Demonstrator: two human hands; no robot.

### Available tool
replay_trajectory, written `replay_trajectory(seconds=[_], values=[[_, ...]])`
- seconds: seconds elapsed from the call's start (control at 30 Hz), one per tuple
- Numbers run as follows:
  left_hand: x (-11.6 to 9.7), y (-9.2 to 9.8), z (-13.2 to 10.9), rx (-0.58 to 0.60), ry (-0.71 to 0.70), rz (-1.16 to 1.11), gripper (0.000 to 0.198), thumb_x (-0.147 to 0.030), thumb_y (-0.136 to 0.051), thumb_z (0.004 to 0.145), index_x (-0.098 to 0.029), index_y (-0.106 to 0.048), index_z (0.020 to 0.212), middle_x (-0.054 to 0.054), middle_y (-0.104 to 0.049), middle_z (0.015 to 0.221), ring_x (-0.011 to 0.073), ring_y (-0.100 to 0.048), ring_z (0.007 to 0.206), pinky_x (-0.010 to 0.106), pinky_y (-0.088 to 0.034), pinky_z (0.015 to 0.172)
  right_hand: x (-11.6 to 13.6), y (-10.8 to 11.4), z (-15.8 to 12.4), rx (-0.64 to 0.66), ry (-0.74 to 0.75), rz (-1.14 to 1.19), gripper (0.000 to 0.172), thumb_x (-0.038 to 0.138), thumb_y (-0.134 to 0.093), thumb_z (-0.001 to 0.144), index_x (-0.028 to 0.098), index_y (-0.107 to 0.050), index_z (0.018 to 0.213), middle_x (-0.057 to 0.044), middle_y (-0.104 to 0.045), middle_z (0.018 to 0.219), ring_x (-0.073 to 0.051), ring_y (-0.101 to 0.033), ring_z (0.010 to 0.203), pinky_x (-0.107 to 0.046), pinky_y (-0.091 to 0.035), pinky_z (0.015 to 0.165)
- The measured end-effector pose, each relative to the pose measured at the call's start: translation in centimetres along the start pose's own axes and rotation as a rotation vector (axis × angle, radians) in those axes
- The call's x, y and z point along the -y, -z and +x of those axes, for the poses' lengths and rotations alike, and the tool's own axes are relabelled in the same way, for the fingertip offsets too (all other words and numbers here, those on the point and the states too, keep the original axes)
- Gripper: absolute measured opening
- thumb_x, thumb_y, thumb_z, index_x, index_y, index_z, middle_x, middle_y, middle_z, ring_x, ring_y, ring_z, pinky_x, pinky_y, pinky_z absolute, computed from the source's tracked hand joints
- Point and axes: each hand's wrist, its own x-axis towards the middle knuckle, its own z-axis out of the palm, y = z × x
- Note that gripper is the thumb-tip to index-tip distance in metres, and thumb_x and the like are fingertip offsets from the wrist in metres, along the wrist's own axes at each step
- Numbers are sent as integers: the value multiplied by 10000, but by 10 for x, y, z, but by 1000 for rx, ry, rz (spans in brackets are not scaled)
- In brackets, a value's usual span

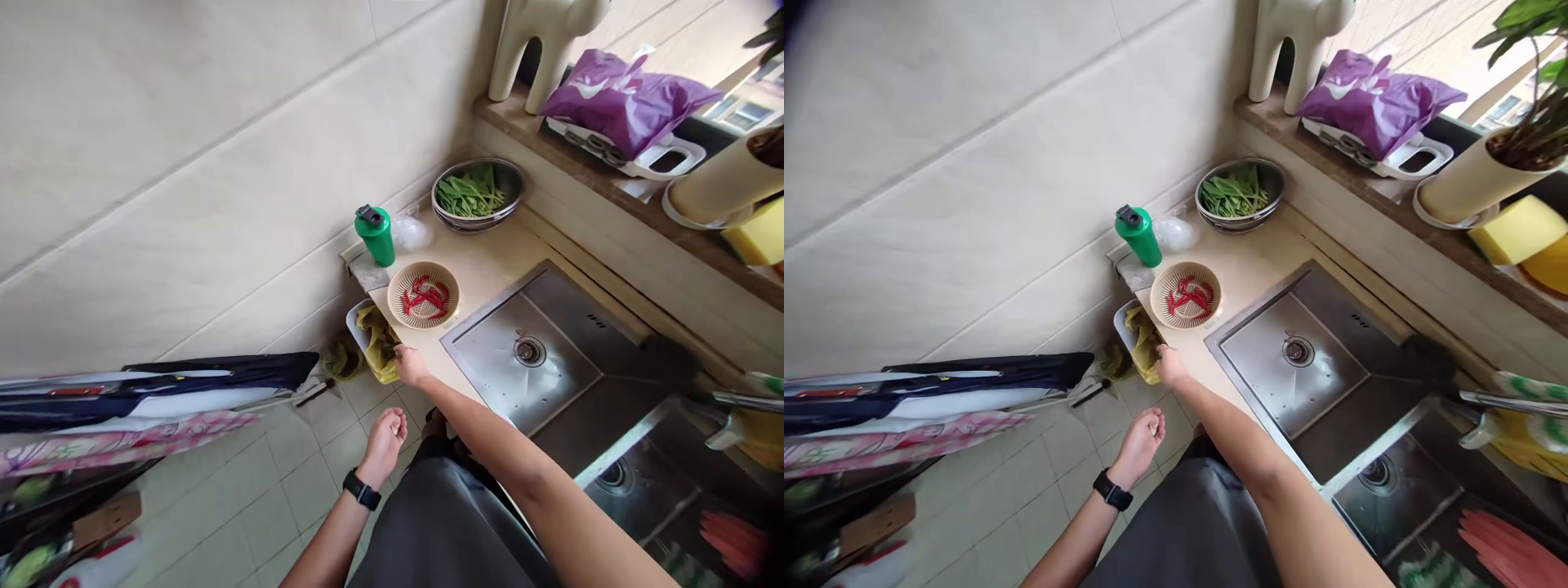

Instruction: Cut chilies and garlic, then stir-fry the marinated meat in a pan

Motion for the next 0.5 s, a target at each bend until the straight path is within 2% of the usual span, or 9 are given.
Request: replay_trajectory(seconds=[0.1, 0.17, 0.23, 0.33, 0.37, 0.43, 0.5], values=[[-5, -16, 3, 62, 16, 95, 229, 60, -540, 719, -156, -599, 768, 14, -617, 749, 74, -611, 649, 157, -494, 596, 3, 12, -18, -87, -35, 109, 179, 118, -647, 814, 166, -700, 979, -117, -756, 1048, -258, -700, 1033, -381, -527, 953], [-11, -29, 4, 97, 1, 171, 220, 50, -555, 720, -156, -606, 776, 13, -623, 741, 79, -614, 648, 159, -493, 586, 5, 31, -27, -136, -50, 202, 115, 152, -666, 823, 168, -692, 933, -78, -764, 948, -212, -720, 924, -336, -562, 876], [-18, -45, 7, 144, -28, 238, 215, 43, -562, 720, -154, -615, 786, 12, -629, 755, 79, -613, 650, 161, -500, 586, -2, 65, -35, -125, -2, 402, 138, 218, -697, 824, 167, -686, 951, -56, -763, 905, -182, -725, 867, -311, -580, 834], [-22, -70, 7, 233, -11, 339, 220, 45, -541, 728, -151, -617, 793, 14, -632, 791, 74, -601, 645, 167, -513, 592, -31, 139, -63, -131, 174, 733, 288, 342, -703, 842, 158, -666, 1061, -84, -759, 1001, -183, -724, 938, -342, -576, 893], [-21, -76, 5, 250, 12, 381, 220, 45, -534, 731, -152, -612, 788, 14, -627, 792, 74, -598, 644, 168, -517, 591, -44, 164, -79, -184, 212, 734, 315, 363, -689, 856, 157, -657, 1091, -102, -753, 1056, -191, -717, 982, -360, -567, 920], [-15, -85, -1, 253, 55, 475, 210, 37, -528, 737, -161, -592, 770, 10, -607, 774, 79, -594, 639, 167, -519, 579, -70, 200, -119, -368, 185, 544, 282, 350, -675, 867, 165, -661, 1079, -122, -742, 1129, -216, -694, 1068, -403, -543, 962], [-6, -94, -7, 250, 73, 583, 190, 8, -536, 739, -178, -571, 756, 3, -588, 749, 92, -591, 630, 174, -524, 558, -93, 216, -162, -543, 71, 337, 178, 278, -716, 815, 185, -687, 964, -111, -750, 1125, -259, -655, 1149, -460, -510, 1002]])
